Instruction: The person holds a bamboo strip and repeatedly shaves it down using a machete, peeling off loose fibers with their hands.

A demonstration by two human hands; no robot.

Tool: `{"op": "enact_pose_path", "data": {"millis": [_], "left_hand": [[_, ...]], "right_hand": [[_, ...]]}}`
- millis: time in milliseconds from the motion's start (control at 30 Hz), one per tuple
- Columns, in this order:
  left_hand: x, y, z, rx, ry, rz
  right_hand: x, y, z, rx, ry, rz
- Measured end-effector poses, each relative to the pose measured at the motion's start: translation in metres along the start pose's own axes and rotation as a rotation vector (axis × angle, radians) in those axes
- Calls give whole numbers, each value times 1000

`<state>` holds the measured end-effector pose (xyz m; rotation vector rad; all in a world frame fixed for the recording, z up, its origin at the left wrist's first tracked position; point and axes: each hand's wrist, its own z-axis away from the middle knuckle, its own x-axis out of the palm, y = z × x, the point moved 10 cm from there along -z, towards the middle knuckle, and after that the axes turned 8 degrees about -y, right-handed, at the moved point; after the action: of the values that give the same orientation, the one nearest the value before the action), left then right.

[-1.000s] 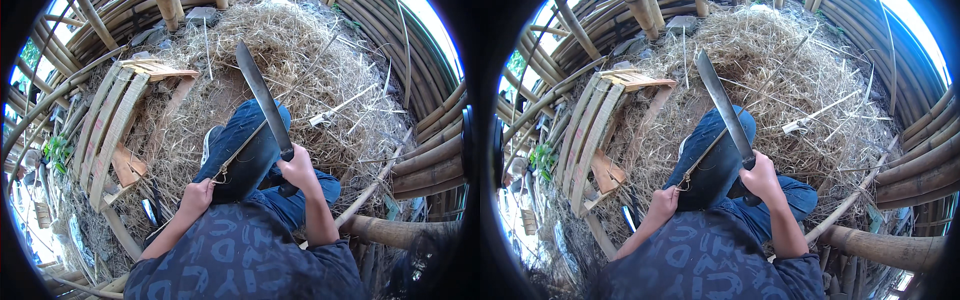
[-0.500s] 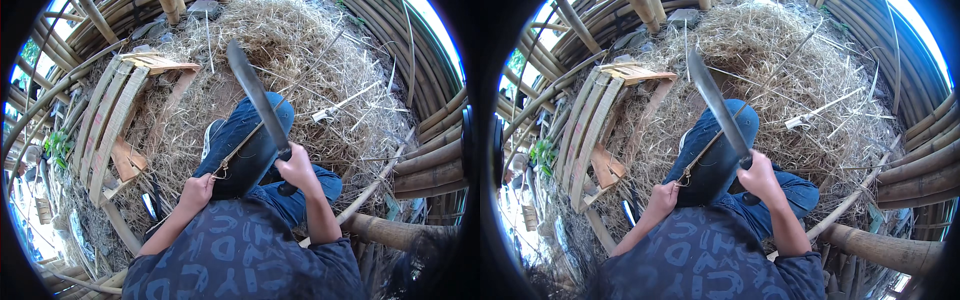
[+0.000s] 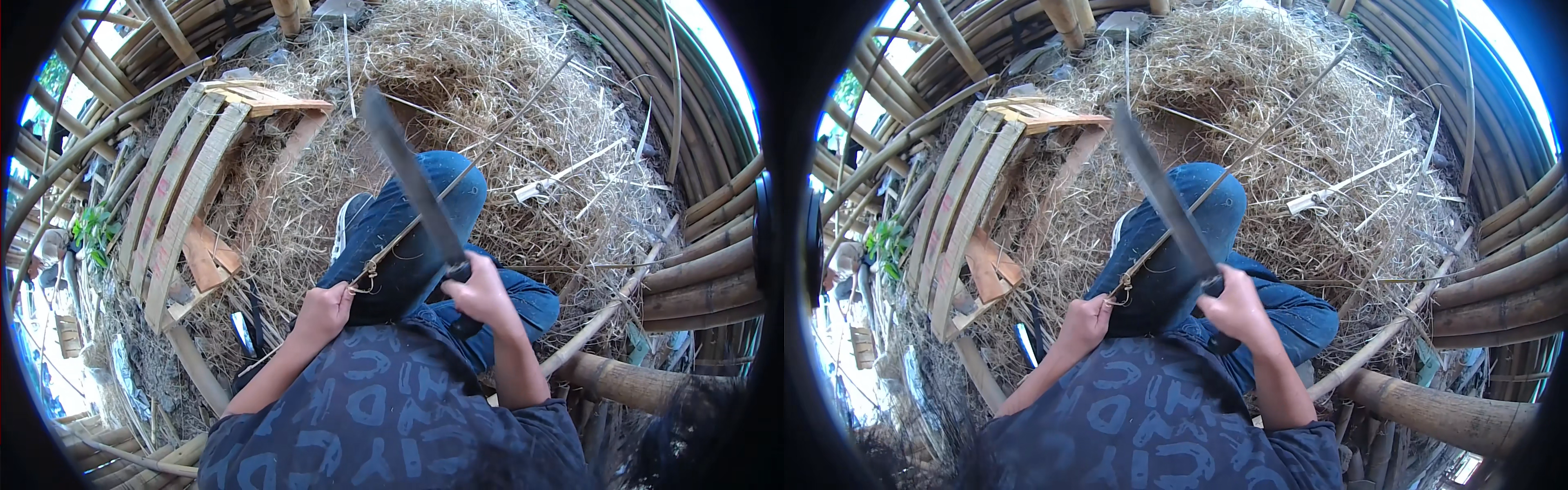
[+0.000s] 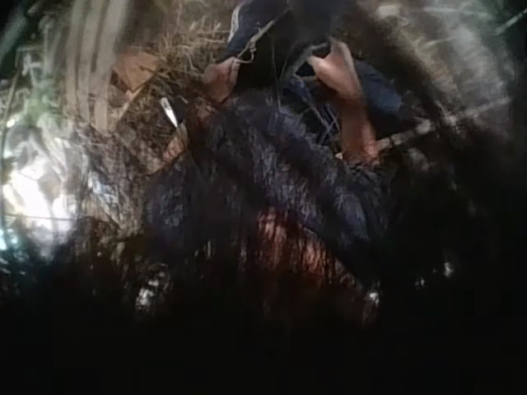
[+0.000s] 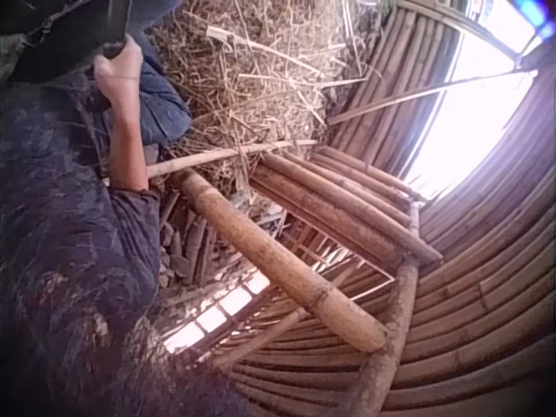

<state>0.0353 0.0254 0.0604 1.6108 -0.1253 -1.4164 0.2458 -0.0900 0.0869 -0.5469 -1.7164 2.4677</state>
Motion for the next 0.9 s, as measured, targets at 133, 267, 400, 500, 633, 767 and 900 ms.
{"op": "enact_pose_path", "data": {"millis": [133, 267, 400, 500, 633, 767, 900], "left_hand": [[-2, 2, -1, -1, 7, 29], [3, -1, 1, -5, -3, 8], [-1, 5, 1, 2, 6, -30], [-3, 5, 6, 12, 51, -94], [0, 11, 5, 27, 39, -227], [-2, 21, 4, 73, 49, -230], [-5, 18, 8, 75, 90, -177]], "right_hand": [[-12, -2, 0, 85, 105, 153], [27, 4, 4, 30, -39, 287], [13, 2, 3, -63, 21, 245], [-22, -22, -4, 10, 158, 245], [-71, -24, -14, 81, 281, 319], [-72, -15, -16, 126, 264, 288], [-59, 1, -9, 92, 268, 198]]}}
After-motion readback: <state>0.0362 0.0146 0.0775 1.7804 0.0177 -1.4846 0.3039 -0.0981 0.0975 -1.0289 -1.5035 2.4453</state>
